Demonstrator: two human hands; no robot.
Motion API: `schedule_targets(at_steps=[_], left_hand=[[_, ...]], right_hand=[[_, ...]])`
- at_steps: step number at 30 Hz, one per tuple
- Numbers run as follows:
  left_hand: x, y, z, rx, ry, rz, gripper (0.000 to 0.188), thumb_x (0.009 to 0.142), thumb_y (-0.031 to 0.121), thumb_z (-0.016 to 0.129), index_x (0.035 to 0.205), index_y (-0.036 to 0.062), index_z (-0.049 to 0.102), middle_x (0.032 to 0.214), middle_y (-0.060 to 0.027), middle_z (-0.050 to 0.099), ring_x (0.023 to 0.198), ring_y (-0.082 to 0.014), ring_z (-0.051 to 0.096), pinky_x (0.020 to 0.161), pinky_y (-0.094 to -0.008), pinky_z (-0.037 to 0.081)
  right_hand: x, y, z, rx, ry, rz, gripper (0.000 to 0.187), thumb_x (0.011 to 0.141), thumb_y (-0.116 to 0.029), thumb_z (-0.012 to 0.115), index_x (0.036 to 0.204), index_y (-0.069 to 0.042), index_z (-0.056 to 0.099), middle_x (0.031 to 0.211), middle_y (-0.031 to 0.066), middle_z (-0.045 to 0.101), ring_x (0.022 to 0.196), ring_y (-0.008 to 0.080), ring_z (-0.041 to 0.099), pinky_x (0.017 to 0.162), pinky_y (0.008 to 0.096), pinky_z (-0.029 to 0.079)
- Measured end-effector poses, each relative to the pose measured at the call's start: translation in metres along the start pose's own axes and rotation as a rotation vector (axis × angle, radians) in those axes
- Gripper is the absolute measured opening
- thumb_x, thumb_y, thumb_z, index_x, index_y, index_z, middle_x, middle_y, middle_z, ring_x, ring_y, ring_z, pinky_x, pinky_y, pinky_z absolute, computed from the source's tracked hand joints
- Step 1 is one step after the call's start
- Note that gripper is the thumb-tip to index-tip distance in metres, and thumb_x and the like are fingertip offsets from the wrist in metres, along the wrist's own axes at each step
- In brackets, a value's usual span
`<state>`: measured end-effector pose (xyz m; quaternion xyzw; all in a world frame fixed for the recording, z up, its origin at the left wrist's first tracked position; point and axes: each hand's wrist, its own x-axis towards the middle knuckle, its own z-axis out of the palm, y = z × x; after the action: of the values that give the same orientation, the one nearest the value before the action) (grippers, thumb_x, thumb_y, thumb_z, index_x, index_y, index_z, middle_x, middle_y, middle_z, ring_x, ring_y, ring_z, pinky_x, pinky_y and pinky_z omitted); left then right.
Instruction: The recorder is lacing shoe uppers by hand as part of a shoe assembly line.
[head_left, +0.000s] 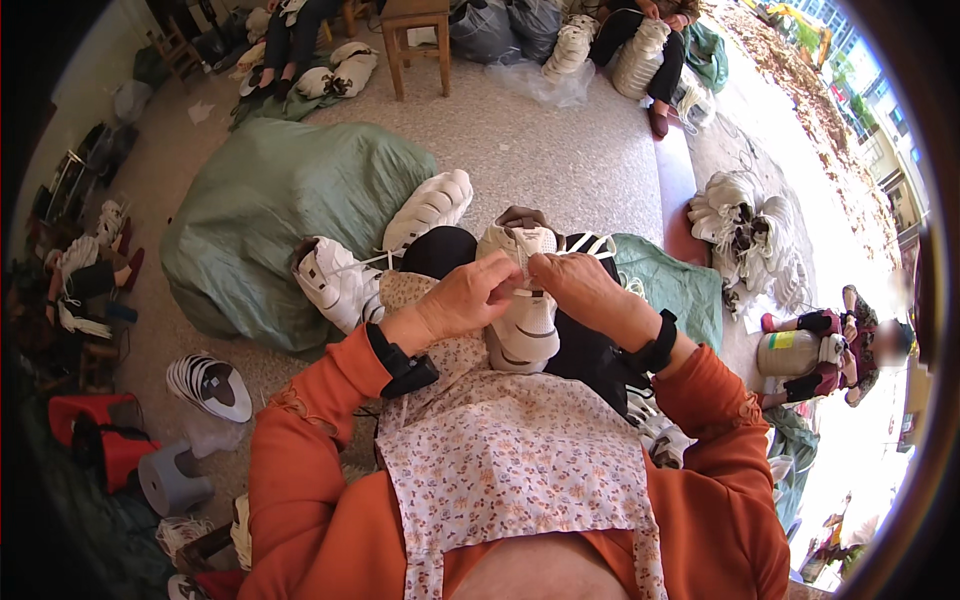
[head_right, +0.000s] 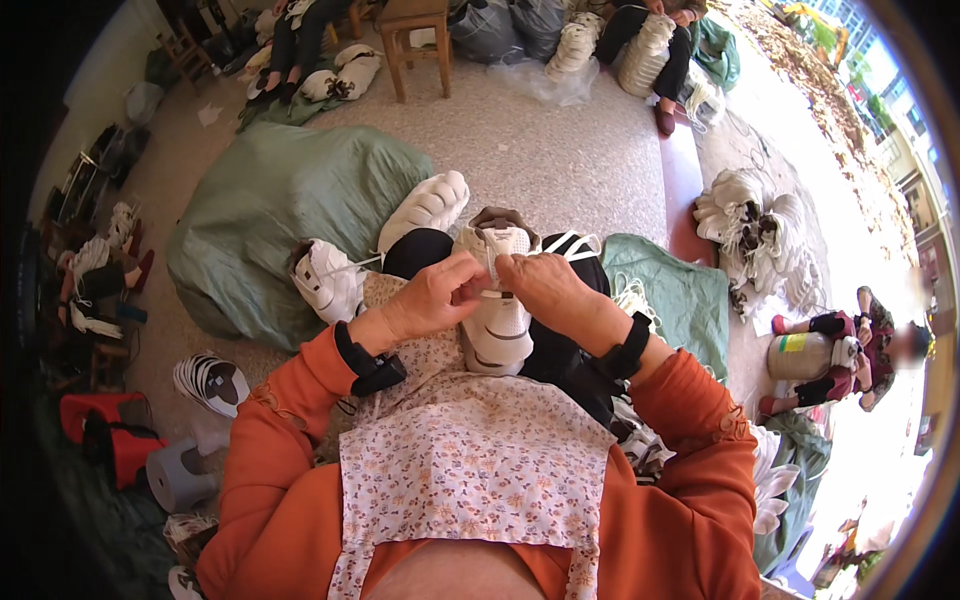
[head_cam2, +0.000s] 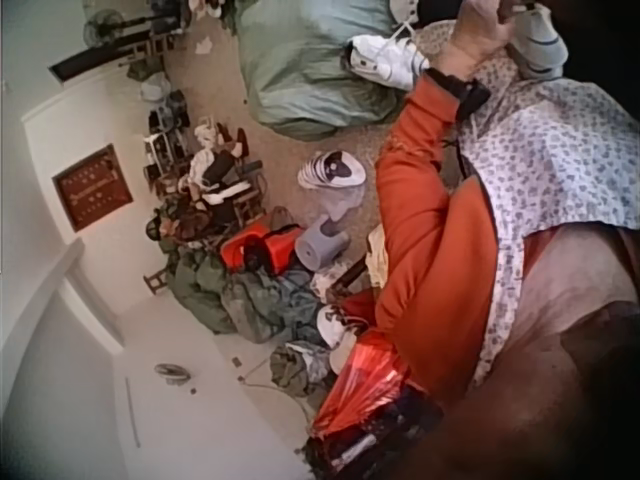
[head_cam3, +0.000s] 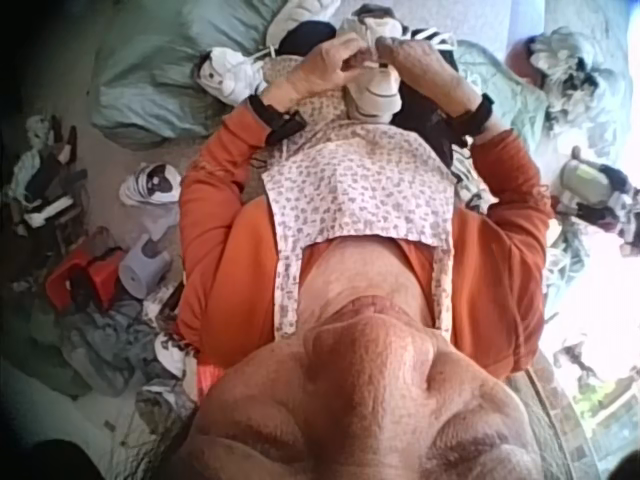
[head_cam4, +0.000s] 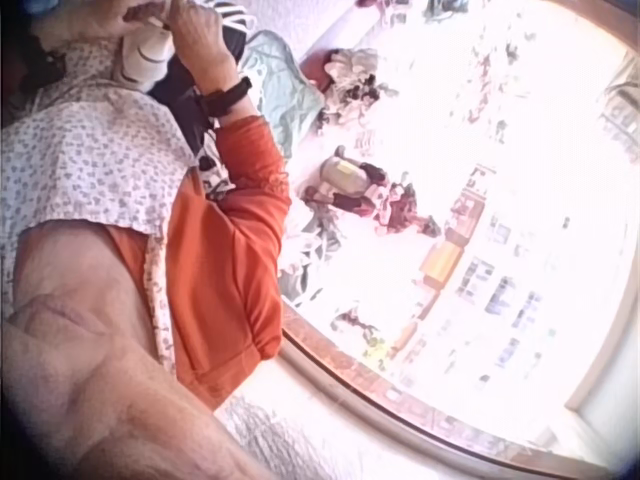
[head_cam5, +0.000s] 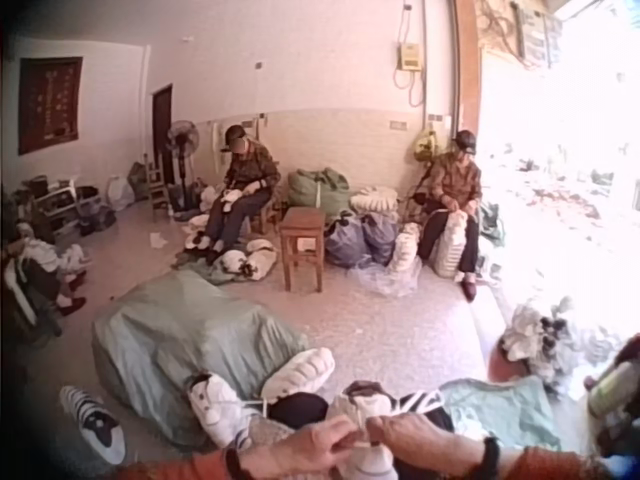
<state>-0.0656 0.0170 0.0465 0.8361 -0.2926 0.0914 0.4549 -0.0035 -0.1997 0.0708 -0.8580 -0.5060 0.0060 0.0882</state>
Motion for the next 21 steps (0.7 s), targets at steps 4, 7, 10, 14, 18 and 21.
schedule_targets(at_steps=[4, 7, 10, 14, 18, 21], left_hand=[[0.002, -0.003, 0.0, 0.031, 0.003, 0.092, 0.017, 0.08, -0.003, 0.069, 0.093, 0.0018, 0.058, 0.087, -0.0102, 0.059, 0.075, -0.0259, 0.064, 0.066, -0.0328, 0.053], [0.004, -0.002, 0.003, 0.018, -0.013, 0.079, 0.014, 0.08, -0.003, 0.068, 0.09, 0.0019, 0.059, 0.087, -0.0103, 0.059, 0.074, -0.0265, 0.064, 0.065, -0.0332, 0.053], [0.005, 0.0, 0.006, 0.04, -0.034, 0.081, 0.014, 0.08, -0.003, 0.067, 0.09, 0.0024, 0.058, 0.086, -0.0103, 0.059, 0.072, -0.0272, 0.064, 0.063, -0.0345, 0.052], [0.003, 0.004, 0.009, 0.176, 0.057, -0.016, 0.014, 0.079, 0.001, 0.067, 0.089, 0.0028, 0.057, 0.084, -0.0097, 0.058, 0.067, -0.0279, 0.063, 0.06, -0.0354, 0.052], [0.0, 0.009, 0.01, 0.327, 0.07, -0.197, 0.022, 0.077, 0.009, 0.07, 0.094, 0.0038, 0.056, 0.087, -0.0114, 0.057, 0.073, -0.0301, 0.062, 0.064, -0.0379, 0.052], [-0.001, 0.013, 0.009, 0.351, 0.113, -0.123, 0.048, 0.075, 0.021, 0.076, 0.114, 0.0043, 0.052, 0.109, -0.0161, 0.055, 0.1, -0.0347, 0.058, 0.084, -0.0414, 0.049]], right_hand=[[0.001, 0.002, 0.0, 0.082, -0.006, 0.037, 0.013, 0.089, -0.009, 0.057, 0.096, -0.001, 0.049, 0.074, 0.0151, 0.064, 0.072, 0.0341, 0.068, 0.06, 0.0432, 0.051], [0.002, 0.005, 0.001, 0.103, -0.014, 0.031, 0.014, 0.089, -0.009, 0.057, 0.098, -0.001, 0.049, 0.076, 0.0162, 0.065, 0.072, 0.0342, 0.069, 0.059, 0.0435, 0.051], [0.004, 0.006, 0.002, 0.152, 0.016, 0.044, 0.02, 0.096, -0.021, 0.057, 0.1, -0.002, 0.051, 0.078, 0.016, 0.065, 0.074, 0.0354, 0.067, 0.061, 0.0456, 0.049], [0.003, 0.004, 0.002, 0.117, -0.004, 0.052, 0.017, 0.093, -0.014, 0.056, 0.1, -0.001, 0.05, 0.079, 0.0171, 0.065, 0.074, 0.0359, 0.068, 0.06, 0.0456, 0.05], [0.002, 0.003, 0.001, 0.117, 0.011, 0.051, 0.016, 0.086, -0.004, 0.057, 0.099, 0.001, 0.048, 0.076, 0.0175, 0.065, 0.072, 0.0357, 0.068, 0.059, 0.0449, 0.052], [0.002, 0.004, 0.004, 0.125, 0.029, 0.04, 0.017, 0.086, -0.004, 0.057, 0.099, 0.001, 0.047, 0.074, 0.0167, 0.064, 0.071, 0.0356, 0.068, 0.058, 0.0449, 0.052]])
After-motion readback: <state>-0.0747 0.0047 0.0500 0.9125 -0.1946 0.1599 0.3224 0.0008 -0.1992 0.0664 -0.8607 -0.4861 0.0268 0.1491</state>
